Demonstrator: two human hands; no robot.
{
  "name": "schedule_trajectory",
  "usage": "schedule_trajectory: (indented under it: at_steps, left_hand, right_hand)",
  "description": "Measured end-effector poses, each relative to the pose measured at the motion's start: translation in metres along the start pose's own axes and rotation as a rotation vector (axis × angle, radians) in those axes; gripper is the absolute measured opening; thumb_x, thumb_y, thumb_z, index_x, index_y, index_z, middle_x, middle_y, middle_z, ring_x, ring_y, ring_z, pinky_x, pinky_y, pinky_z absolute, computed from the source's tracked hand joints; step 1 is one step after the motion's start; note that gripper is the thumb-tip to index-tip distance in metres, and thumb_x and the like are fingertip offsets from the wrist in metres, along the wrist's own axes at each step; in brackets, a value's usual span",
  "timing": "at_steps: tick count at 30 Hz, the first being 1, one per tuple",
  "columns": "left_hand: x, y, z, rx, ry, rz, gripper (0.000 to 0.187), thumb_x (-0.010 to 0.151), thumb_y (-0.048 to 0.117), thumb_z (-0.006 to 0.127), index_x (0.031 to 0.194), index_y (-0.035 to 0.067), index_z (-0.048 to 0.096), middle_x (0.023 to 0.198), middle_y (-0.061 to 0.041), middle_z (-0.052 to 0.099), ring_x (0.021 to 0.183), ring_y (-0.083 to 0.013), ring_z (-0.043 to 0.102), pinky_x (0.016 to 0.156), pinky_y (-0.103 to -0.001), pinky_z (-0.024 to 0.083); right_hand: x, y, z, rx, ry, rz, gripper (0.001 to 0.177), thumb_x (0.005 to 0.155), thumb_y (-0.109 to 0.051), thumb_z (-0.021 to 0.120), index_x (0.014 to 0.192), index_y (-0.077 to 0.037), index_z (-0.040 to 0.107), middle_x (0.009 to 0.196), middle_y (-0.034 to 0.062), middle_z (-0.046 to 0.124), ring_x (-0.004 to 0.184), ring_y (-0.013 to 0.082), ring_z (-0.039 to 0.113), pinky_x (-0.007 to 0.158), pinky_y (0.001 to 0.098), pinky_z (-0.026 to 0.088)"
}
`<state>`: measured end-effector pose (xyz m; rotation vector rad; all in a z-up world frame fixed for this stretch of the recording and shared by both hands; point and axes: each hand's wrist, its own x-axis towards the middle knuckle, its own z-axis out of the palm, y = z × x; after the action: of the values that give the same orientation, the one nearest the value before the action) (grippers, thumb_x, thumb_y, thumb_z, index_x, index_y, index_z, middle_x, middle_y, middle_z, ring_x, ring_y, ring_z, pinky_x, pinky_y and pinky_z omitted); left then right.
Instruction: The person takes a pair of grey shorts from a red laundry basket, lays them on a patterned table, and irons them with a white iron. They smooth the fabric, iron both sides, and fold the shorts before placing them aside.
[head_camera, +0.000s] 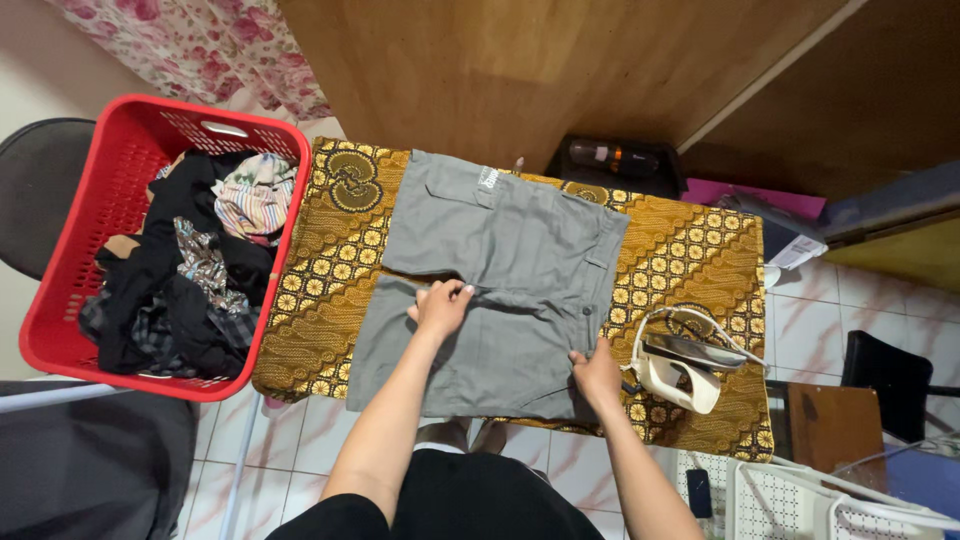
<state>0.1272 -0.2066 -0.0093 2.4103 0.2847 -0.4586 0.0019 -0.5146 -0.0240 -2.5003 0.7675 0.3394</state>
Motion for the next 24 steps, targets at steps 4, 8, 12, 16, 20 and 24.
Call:
schedule_trajectory:
  at_steps: [4,8,12,16,20,24]
  left_hand:
    - [0.009,-0.012,-0.006,-0.041,-0.025,0.110,0.036,0.087,0.053,0.070,0.114,0.029,0.072,0.122,0.007,0.066,0.122,-0.0256,0.047,0.100,-0.056,0.030]
    - [0.008,-0.018,-0.023,-0.002,-0.089,0.103,0.036,0.083,0.048,0.075,0.116,0.032,0.072,0.118,-0.001,0.070,0.131,-0.0225,0.042,0.107,-0.052,0.027]
    - [0.001,-0.012,-0.047,0.067,0.007,0.265,0.039,0.077,0.045,0.082,0.108,0.023,0.073,0.116,-0.006,0.070,0.126,-0.0242,0.050,0.104,-0.048,0.031]
    - [-0.007,-0.005,-0.069,-0.122,0.091,0.394,0.037,0.088,0.038,0.075,0.114,0.013,0.069,0.104,-0.011,0.073,0.101,-0.0311,0.068,0.089,-0.042,0.048]
    - [-0.024,0.009,-0.099,-0.279,0.203,0.595,0.030,0.093,0.029,0.072,0.113,0.008,0.067,0.098,-0.015,0.073,0.090,-0.0365,0.071,0.077,-0.042,0.055]
    - [-0.055,0.029,-0.142,-0.100,0.232,0.473,0.030,0.088,0.029,0.077,0.109,0.010,0.069,0.094,-0.014,0.070,0.089,-0.0350,0.067,0.082,-0.043,0.053]
  right_hand:
    - [0.001,0.010,-0.005,0.259,0.059,-0.103,0.049,0.088,-0.026,0.075,0.127,0.000,0.061,0.110,0.0256,0.072,0.104,0.0412,0.069,0.091,0.0462,0.053]
    - [0.002,0.017,-0.011,0.691,-0.082,-0.079,0.038,0.090,-0.010,0.072,0.125,0.001,0.064,0.110,0.0159,0.075,0.101,0.0261,0.070,0.091,0.0355,0.052]
    - [0.002,0.021,-0.020,1.148,-0.248,-0.066,0.043,0.082,0.002,0.071,0.125,0.000,0.064,0.114,0.0113,0.073,0.100,0.0215,0.068,0.093,0.0348,0.053]
    - [-0.009,0.000,-0.053,1.495,-0.415,0.026,0.041,0.080,-0.003,0.071,0.121,-0.003,0.063,0.113,0.0099,0.073,0.101,0.0222,0.071,0.092,0.0387,0.057]
    - [-0.022,-0.033,-0.095,1.461,-0.509,0.175,0.034,0.087,-0.018,0.073,0.116,-0.001,0.067,0.106,0.0130,0.075,0.096,0.0279,0.071,0.085,0.0438,0.058]
    - [-0.032,-0.052,-0.124,1.557,-0.470,-0.120,0.034,0.085,-0.009,0.081,0.116,-0.004,0.067,0.107,0.0087,0.074,0.101,0.0252,0.069,0.092,0.0415,0.057]
